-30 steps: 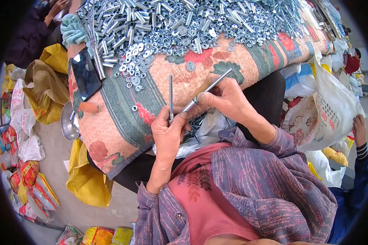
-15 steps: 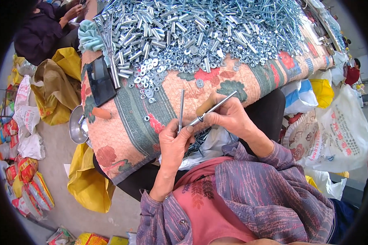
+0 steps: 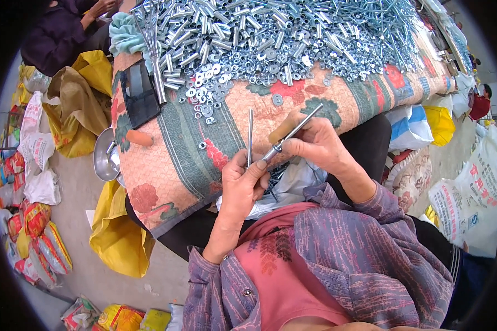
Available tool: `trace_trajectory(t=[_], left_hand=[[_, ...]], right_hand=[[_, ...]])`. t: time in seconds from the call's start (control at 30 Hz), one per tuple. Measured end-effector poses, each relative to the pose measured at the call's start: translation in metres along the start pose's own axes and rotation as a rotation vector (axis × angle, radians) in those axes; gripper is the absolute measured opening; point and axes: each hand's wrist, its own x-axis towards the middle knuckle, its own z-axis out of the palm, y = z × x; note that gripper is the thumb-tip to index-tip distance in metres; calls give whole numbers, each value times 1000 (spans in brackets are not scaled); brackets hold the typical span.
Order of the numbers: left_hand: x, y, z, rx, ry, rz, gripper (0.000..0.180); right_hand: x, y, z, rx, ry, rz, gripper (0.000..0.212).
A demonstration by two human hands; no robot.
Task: The person assembles metal anchor bolts by picking up metal rods and threading nuts and washers onto them by hand.
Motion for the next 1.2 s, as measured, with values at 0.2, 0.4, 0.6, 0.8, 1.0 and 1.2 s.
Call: trace_trajectory(t=[0.2,0.4,0.6,0.8,1.0,1.2], left_hand=[[3,-4,9,407,165,270,8],[4,0,7,284,159,202,7],[6,-2,8,210,115,185,7],[7,2,10,163,120,119,7],[11,-1,4,111,141,186,8],[8,-4,5,106,111,92,7]], right_hand=[[4,14,-13,-409,2,361,22],[2,3,-14,-143,73,92,30],[6,3,-11,-50,233,-120,29],[6,3,-13,-25,148,-54,36],[3,1,-32,-184,0,64,38],[5,1,-32,-116,-93,93,38]])
